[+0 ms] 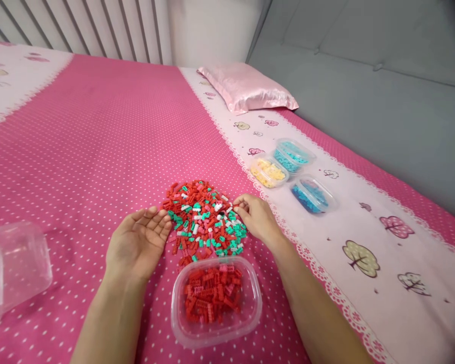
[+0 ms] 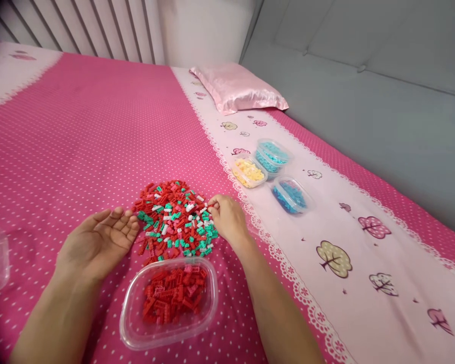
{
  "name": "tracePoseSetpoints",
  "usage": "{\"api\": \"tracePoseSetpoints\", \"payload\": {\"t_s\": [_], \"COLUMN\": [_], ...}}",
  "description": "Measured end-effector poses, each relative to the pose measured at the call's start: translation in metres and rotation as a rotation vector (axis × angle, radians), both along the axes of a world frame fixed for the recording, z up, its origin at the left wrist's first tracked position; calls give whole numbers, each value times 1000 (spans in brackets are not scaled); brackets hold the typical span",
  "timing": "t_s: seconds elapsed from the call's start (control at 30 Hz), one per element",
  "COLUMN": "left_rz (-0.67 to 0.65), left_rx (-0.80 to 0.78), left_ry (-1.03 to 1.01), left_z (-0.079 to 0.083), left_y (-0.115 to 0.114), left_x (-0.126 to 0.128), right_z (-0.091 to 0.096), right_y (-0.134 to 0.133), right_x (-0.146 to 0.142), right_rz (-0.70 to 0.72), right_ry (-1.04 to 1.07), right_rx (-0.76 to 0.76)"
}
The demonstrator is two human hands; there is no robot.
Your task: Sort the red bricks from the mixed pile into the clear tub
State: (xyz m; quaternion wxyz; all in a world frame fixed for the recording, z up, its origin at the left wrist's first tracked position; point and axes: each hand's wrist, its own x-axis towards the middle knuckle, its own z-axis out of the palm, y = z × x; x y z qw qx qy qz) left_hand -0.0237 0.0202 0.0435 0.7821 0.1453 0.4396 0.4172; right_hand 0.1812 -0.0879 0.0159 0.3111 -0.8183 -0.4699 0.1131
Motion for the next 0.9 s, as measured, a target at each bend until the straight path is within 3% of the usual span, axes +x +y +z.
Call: {"api": "tracePoseSetpoints", "payload": {"t_s": [0.17, 0.3, 0.5, 0.7, 0.9], "left_rz": [3, -57, -407, -632, -700], "left_rx": [12, 117, 56, -44, -14], "left_ry": [-33, -105, -248, -407, -499], "left_z": [1, 8, 21, 19, 12], "left_y": [0, -5, -20, -28, -25], "left_x": [-1, 0, 6, 8, 7], "right_z": [3, 11, 35, 47, 51], "right_y": [-1, -2, -7, -10, -12], "right_x": [6, 4, -24, -55, -58], "right_rz": [-59, -32, 154, 338, 280], "right_ry": [118, 311, 622, 649, 556], "right_rx": [117, 235, 314, 289, 348]}}
